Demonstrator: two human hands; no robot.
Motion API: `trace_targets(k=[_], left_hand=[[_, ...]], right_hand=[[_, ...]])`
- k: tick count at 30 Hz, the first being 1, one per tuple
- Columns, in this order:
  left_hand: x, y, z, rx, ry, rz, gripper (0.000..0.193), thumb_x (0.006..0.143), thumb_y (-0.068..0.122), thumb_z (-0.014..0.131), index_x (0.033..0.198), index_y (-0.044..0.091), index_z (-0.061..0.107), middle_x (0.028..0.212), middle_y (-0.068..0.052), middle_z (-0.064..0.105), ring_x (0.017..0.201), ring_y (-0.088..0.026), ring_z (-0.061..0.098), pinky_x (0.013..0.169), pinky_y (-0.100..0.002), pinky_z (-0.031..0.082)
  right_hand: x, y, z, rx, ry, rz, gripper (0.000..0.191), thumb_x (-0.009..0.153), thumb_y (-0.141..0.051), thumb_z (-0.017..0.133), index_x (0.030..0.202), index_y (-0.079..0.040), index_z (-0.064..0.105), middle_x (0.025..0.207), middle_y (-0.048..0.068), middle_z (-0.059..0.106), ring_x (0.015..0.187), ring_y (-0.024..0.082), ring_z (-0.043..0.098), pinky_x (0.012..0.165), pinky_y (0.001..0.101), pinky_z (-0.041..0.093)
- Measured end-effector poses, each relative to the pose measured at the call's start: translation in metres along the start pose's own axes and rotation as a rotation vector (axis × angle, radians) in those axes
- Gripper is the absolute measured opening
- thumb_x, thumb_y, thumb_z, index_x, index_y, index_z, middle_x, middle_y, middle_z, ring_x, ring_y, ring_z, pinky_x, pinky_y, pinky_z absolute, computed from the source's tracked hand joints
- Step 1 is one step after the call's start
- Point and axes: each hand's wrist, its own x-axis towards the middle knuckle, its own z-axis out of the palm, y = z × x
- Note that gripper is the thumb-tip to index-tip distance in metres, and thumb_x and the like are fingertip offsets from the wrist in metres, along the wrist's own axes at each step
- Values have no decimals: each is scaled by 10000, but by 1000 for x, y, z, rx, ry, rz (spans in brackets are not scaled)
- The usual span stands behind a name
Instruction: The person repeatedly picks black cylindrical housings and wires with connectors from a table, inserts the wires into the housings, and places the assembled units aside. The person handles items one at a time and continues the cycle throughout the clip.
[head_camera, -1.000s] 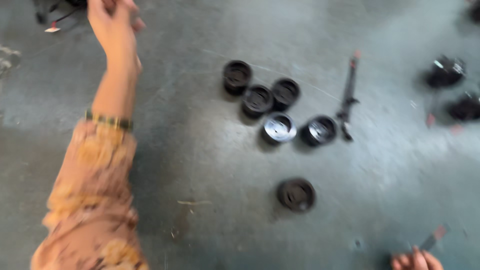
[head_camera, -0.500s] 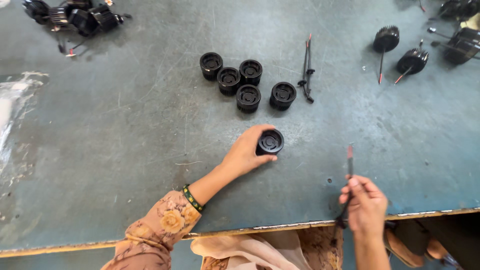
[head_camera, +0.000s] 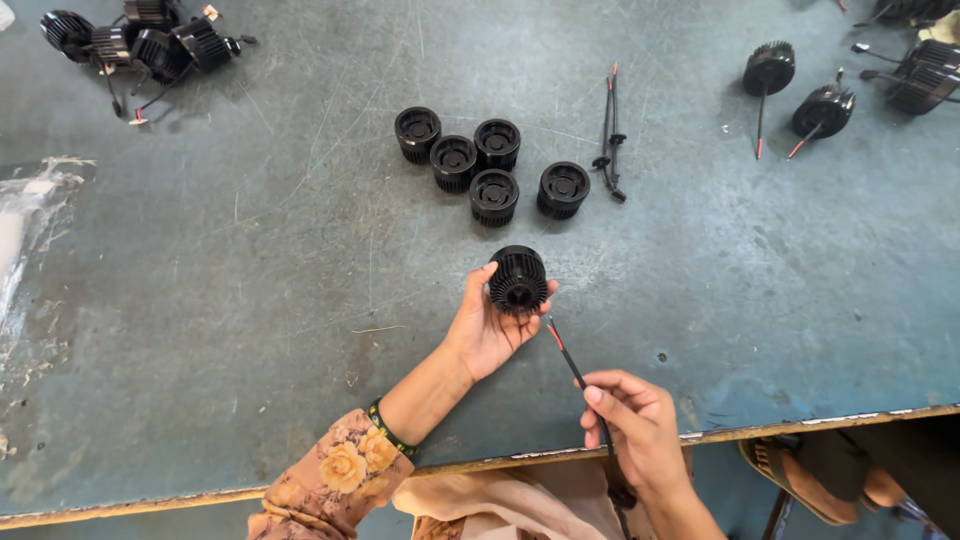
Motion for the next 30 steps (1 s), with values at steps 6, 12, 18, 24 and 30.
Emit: trace_targets(k=[6, 12, 18, 24, 30], left_hand=[[-3, -1, -2, 168, -39, 96, 603, 987, 446, 524, 1411, 17, 530, 1286, -185, 684, 1025, -234, 714, 851, -325, 589], [-9, 3, 1, 319, -111, 217, 627, 976, 377, 611, 1431, -40, 503, 1308, -215, 670, 1101, -240, 704, 956, -346, 575], [-13, 3, 5, 357, -140, 190, 653, 952, 403, 634, 1421, -34, 510, 1295, -196, 683, 1101, -241, 705, 952, -357, 576], [-17, 2, 9, 408, -154, 186, 668, 938, 403, 649, 1434, -18, 495, 1320, -193, 667, 1155, -239, 684, 974, -360, 556], [-21, 3, 16, 416, -198, 250, 703, 914, 370, 689, 1484, 31, 456, 1371, -197, 624, 1197, -244, 656, 976, -374, 558]], right_hand=[[17, 11, 12, 24, 8, 40, 212, 891, -50, 693, 1049, 88, 727, 693, 122, 690, 523, 165, 627, 469, 288, 509], [17, 10, 9, 20, -13, 80, 205, 892, -48, 691, 1045, 84, 727, 686, 119, 689, 504, 166, 624, 458, 281, 498], [14, 8, 7, 37, -6, 131, 191, 895, -56, 689, 1036, 67, 729, 671, 112, 684, 488, 161, 612, 446, 274, 483], [13, 9, 8, 63, 8, 109, 195, 900, -64, 687, 1039, 66, 729, 671, 108, 680, 493, 160, 608, 450, 276, 481], [9, 10, 16, -2, 40, 3, 205, 894, -43, 694, 1055, 81, 721, 709, 118, 695, 544, 166, 634, 490, 292, 516]])
